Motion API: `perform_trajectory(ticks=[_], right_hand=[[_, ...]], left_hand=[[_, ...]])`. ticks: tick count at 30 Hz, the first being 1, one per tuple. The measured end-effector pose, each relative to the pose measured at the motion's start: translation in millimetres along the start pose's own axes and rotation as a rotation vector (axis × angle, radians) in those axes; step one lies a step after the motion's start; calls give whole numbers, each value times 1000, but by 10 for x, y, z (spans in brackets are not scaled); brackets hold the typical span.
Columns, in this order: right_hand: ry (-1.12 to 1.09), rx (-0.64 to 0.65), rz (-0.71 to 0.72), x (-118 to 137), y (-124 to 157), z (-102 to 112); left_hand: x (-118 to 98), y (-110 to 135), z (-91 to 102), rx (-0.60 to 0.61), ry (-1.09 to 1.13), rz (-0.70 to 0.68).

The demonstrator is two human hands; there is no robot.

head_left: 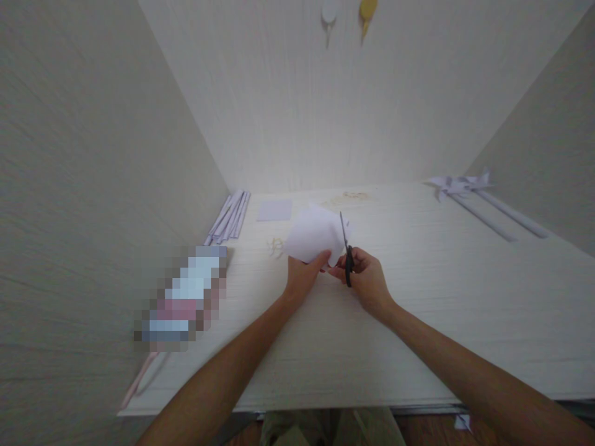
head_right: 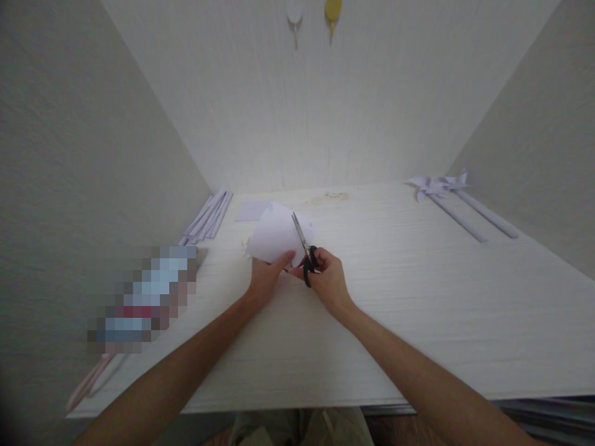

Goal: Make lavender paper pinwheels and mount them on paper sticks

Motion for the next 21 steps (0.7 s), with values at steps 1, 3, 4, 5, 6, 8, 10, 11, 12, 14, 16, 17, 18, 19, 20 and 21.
perform_trajectory(ticks=[1,3,4,5,6,8,10,11,12,14,16,17,18,19,20,21], right_hand=[[-2,-9,1,1,-1,5],[-3,-25,4,-2,-4,19],[2,-31,5,-6,-6,25],[9,-36,6,-10,-9,31],[18,-39,7,-14,-12,36],[29,-41,7,-21,-17,41],[28,-40,6,-23,-19,42],[27,-39,7,-22,-19,41],[28,-39,8,-21,-18,40],[30,-41,9,-20,-16,41],[32,-46,6,-25,-16,44],[32,-49,3,-28,-17,46],[30,-49,0,-30,-18,47],[26,-50,-3,-32,-19,48],[20,-52,-4,-30,-19,49],[11,-53,-4,-27,-18,50]], left_hand=[[3,1,0,3,1,4],[10,4,1,7,4,17],[14,6,0,10,4,27],[17,7,-2,15,4,36],[19,8,-4,20,4,44],[20,10,-11,35,3,55],[18,11,-16,45,7,59],[19,12,-16,47,10,62],[22,12,-17,51,11,65],[26,14,-17,58,11,65],[29,16,-16,66,5,63],[30,17,-16,69,-1,64],[29,19,-16,71,-8,67],[28,21,-16,71,-15,69],[22,23,-17,72,-20,67],[14,24,-20,74,-22,61]])
Point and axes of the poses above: each hand's wrist, its own y-axis away from the middle knuckle, its own z-axis out of the back of the hand, x = y × z, the point moved 5 cm from there along -y, towards the middle knuckle, and after that the axes turned 3 degrees about -z, right-handed, at the moved point
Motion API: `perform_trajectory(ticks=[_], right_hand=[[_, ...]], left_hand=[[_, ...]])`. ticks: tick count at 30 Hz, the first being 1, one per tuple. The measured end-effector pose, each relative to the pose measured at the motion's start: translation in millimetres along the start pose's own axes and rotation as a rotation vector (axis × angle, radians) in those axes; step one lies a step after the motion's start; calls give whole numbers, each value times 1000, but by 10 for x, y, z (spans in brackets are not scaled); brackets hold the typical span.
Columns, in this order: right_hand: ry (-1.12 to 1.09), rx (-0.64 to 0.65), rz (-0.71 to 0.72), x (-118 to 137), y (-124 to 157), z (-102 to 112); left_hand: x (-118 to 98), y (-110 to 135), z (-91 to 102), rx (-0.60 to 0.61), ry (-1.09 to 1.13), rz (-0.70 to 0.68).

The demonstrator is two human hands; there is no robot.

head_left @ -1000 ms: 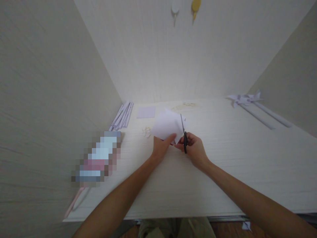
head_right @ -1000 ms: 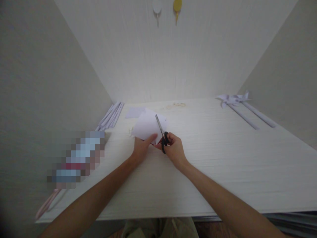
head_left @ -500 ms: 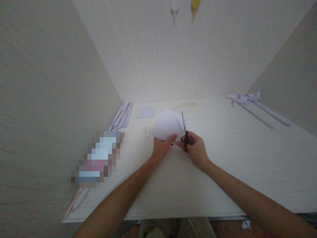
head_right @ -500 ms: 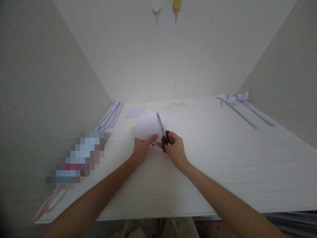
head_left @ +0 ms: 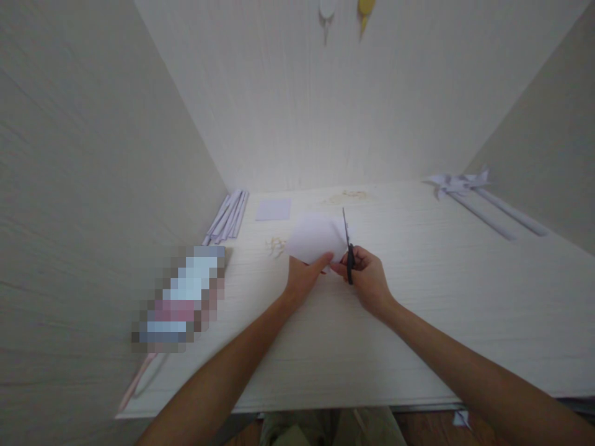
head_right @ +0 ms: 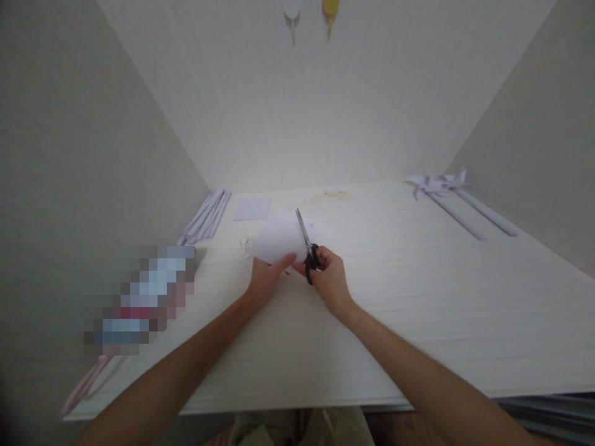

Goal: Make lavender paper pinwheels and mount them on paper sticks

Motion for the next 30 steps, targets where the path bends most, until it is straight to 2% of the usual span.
perform_trajectory(ticks=[9,12,17,24,30], right_hand=[[5,-9,-31,-4,12,10],[-32,36,-72,-31,8,-7],[-154,209,-243,-46,51,-89],[-134,527,-476,-41,210,-230],[41,661,-482,-46,306,-248]], left_hand=[[-24,7,-6,-2,47,-52],[19,-30,53,-63,58,-66],[157,-157,263,-296,132,-41],[183,-262,362,-403,423,62],[173,-277,408,-478,534,107]])
Point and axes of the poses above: each hand's wrist, its own y-axis away from the middle knuckle, its own z-axis out of the back of the hand, x = y × z, the point moved 5 cm from there along -y, towards the middle knuckle, and after that the axes turned 3 degrees about -z, right-handed, at the moved point
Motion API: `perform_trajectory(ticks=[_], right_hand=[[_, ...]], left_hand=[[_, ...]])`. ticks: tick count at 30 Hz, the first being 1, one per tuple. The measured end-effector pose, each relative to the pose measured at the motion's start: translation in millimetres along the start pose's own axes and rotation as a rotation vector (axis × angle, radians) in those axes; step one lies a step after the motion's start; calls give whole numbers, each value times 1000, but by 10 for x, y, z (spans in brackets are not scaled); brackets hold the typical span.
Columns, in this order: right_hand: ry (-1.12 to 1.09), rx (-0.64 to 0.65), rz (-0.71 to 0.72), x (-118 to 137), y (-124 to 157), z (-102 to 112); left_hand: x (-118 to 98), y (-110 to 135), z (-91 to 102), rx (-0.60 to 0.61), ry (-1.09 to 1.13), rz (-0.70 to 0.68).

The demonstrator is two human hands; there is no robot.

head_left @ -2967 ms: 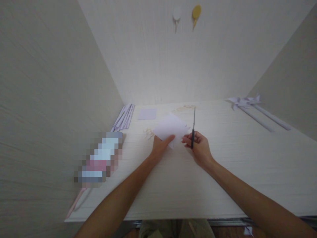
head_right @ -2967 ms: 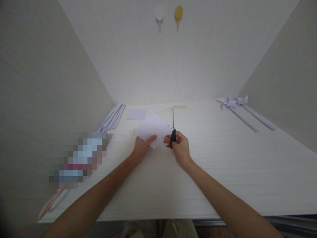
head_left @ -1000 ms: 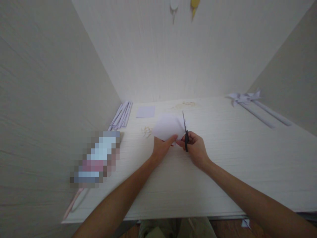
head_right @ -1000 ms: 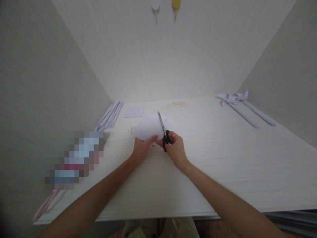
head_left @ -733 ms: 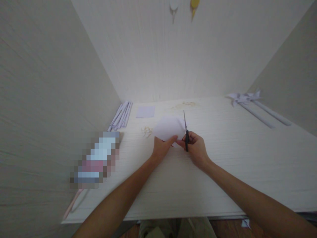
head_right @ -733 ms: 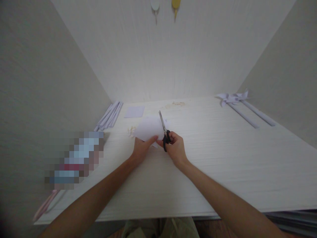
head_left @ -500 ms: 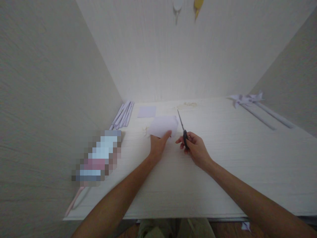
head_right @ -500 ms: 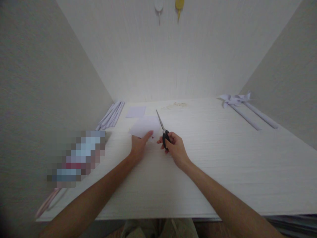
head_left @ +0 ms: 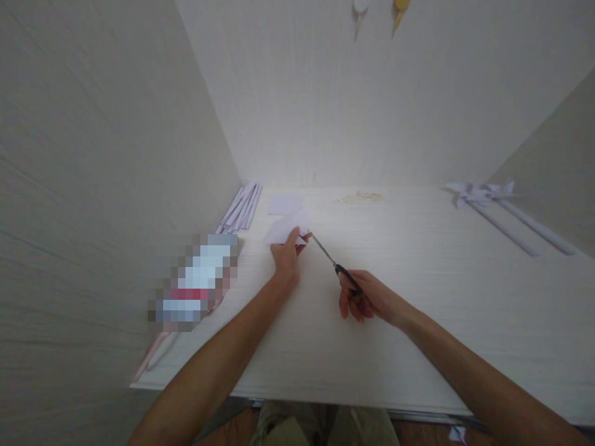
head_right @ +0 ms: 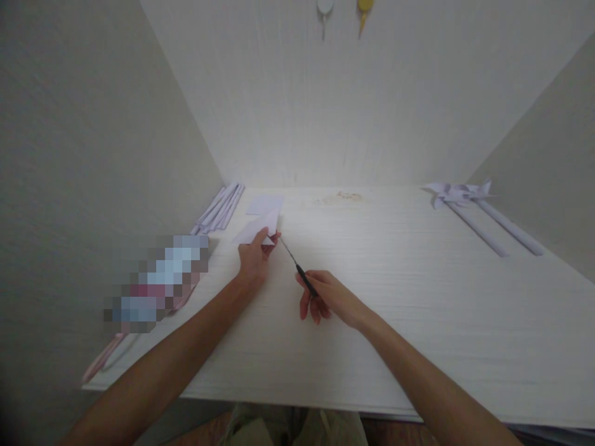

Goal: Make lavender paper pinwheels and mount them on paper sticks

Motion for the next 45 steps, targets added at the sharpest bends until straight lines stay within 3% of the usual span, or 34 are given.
perform_trajectory(ticks=[18,45], right_hand=[[74,-32,-51,18,-10,-39],[91,-25,-53,-13,-28,-32]], left_hand=[[38,33,-33,81,3,-16],[29,39,-27,39,-4,-31]])
Point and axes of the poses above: each hand's wrist, its own y-axis away from the middle knuckle, its own z-axis out of the back of the hand, x = y × z, the point moved 5 cm from there along -y, towards the middle knuckle, and after that the axes turned 3 degrees about -z, right-handed, at the moved point
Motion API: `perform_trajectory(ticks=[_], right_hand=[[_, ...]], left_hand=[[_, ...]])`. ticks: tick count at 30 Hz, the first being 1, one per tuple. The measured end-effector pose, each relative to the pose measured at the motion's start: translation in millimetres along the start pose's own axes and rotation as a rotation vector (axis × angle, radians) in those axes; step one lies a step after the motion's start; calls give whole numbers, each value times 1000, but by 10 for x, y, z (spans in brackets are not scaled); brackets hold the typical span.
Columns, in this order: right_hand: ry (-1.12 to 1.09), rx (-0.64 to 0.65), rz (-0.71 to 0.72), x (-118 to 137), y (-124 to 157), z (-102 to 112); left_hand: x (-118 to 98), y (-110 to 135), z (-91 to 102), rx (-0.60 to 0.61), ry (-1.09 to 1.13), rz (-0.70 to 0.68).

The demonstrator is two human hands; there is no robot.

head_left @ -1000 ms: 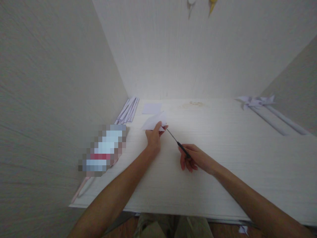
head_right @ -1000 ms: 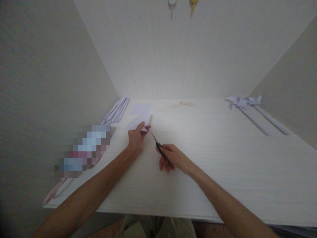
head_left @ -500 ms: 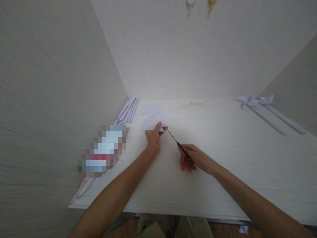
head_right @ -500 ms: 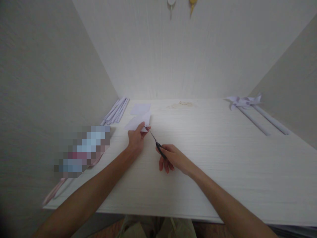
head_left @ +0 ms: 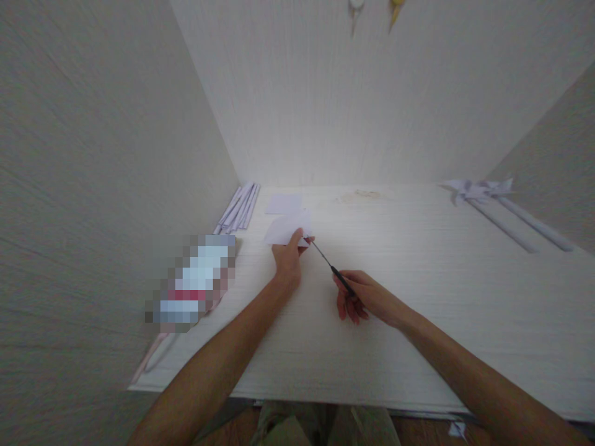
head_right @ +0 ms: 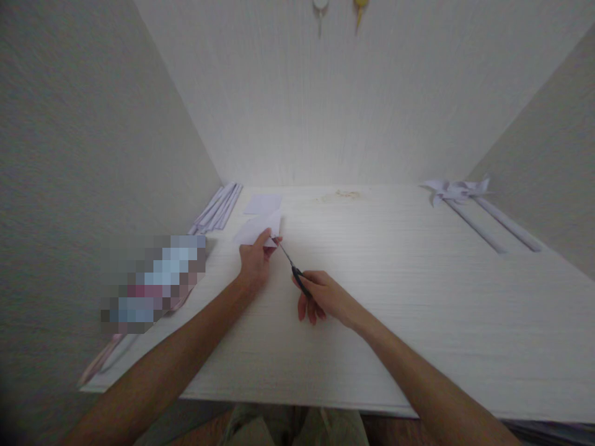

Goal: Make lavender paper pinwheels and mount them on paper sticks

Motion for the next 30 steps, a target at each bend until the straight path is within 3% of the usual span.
perform_trajectory(ticks=[18,24,26,30], right_hand=[[10,8,-24,-11,-3,-21],[-20,13,-7,-6,1,-8],[-63,-55,42,0,-18,31],[-161,-330,221,32,-50,205]], left_hand=[[-9,1,-8,12,4,2],[-30,-29,19,-35,-34,9],[-14,-35,21,-15,-53,7],[48,9,-8,95,-195,8]])
Point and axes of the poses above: each hand's wrist, its own y-axis away from the middle knuckle, its own z-axis out of the back of the hand, x = y × z, the point moved 5 cm from there along -y, towards the middle knuckle, and after that the axes turned 3 degrees about -z, right-handed, at the moved point
